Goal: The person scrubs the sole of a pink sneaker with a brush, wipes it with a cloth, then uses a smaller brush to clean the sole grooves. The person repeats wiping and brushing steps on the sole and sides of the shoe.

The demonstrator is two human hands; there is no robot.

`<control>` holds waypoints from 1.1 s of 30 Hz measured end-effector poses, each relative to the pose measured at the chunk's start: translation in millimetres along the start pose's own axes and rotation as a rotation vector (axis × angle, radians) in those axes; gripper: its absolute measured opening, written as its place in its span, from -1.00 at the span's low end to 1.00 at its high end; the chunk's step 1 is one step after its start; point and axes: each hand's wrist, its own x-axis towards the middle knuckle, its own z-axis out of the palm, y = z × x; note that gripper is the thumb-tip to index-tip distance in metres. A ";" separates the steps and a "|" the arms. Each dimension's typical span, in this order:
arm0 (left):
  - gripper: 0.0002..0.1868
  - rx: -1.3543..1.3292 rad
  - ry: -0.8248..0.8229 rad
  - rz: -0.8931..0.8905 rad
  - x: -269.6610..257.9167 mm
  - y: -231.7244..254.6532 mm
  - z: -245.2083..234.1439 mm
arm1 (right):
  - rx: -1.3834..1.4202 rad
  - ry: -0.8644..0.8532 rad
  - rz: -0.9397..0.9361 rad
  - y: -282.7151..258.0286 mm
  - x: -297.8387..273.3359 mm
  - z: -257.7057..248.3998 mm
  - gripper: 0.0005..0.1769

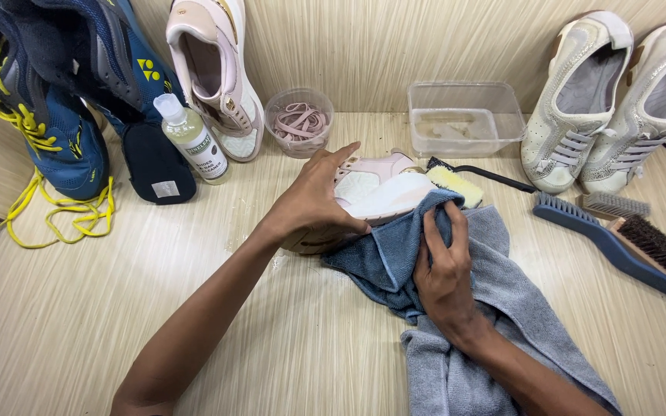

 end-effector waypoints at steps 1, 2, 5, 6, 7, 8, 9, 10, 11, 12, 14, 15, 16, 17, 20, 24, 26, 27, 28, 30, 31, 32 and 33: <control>0.49 0.000 0.002 -0.001 0.7 -4.0 5.9 | 0.001 -0.001 -0.002 1.5 -7.8 4.2 -0.62; 0.50 0.025 -0.001 -0.013 0.7 -8.1 12.4 | 0.044 -0.040 -0.043 3.0 -16.4 8.2 -0.63; 0.47 0.051 0.032 0.016 -1.6 -4.1 22.8 | 0.159 -0.229 -0.160 -12.0 -23.6 7.9 -0.56; 0.42 0.054 0.064 0.057 -3.0 -0.3 24.6 | 0.231 -0.375 -0.231 -20.9 -23.4 6.1 -0.47; 0.42 0.054 0.063 0.054 -4.3 1.7 22.9 | 0.234 -0.377 -0.230 -21.3 -21.0 6.5 -0.47; 0.39 0.038 0.030 0.074 -5.8 3.7 21.8 | 0.278 -0.341 -0.232 -21.6 -19.4 6.8 -0.51; 0.37 0.021 -0.002 0.094 -7.0 5.6 20.8 | 0.323 -0.306 -0.234 -21.7 -17.6 7.1 -0.55; 0.37 0.020 -0.010 0.092 -7.8 8.3 20.1 | 0.323 -0.306 -0.225 -19.8 -14.5 5.0 -0.55; 0.35 -0.001 0.028 0.134 -8.4 11.0 19.2 | 0.322 -0.092 -0.111 -17.9 -11.2 3.0 -0.57; 0.33 -0.022 0.069 0.178 -8.5 13.7 17.8 | 0.315 0.121 0.000 -15.1 -6.8 1.2 -0.60; 0.32 -0.027 0.053 0.183 -11.1 20.0 18.2 | 0.215 0.225 0.012 0.0 3.0 -5.9 -0.62; 0.32 -0.031 0.041 0.189 -12.7 23.0 18.2 | 0.115 0.329 0.020 7.2 7.5 -9.3 -0.63; 0.32 -0.036 0.037 0.189 -14.9 27.8 17.9 | 0.110 0.326 0.024 7.2 14.9 -8.8 -0.63; 0.29 -0.019 0.037 0.192 -17.1 32.5 17.6 | 0.127 0.151 0.113 7.3 22.3 -8.1 -0.55; 0.28 0.030 0.042 0.209 -19.9 35.5 23.8 | 0.087 -0.090 0.157 -2.3 27.5 -5.9 -0.30; 0.26 0.161 0.099 0.276 -24.8 47.0 31.2 | -0.023 -0.182 -0.009 -24.3 20.2 -4.2 -0.48; 0.26 0.177 0.103 0.283 -25.9 44.1 35.4 | -0.122 -0.214 -0.111 -27.6 4.7 7.2 -0.47; 0.26 0.193 0.102 0.293 -26.5 43.0 38.0 | -0.221 -0.241 -0.209 -29.0 -3.7 12.5 -0.44; 0.26 0.192 0.100 0.293 -26.8 41.7 38.1 | -0.221 -0.241 -0.206 -30.1 -4.7 11.1 -0.44; 0.28 0.199 0.089 0.304 -26.9 39.8 37.8 | -0.226 -0.284 -0.280 -31.5 -5.2 8.0 -0.37; 0.28 0.200 0.091 0.305 -26.6 38.5 36.2 | -0.226 -0.283 -0.283 -30.6 -5.9 5.8 -0.37; 0.28 0.190 0.077 0.304 -25.8 37.5 34.8 | -0.158 -0.311 -0.291 -29.5 -6.4 3.3 -0.38; 0.28 0.181 0.062 0.303 -24.6 36.9 33.5 | -0.090 -0.339 -0.300 -28.1 -6.8 0.5 -0.39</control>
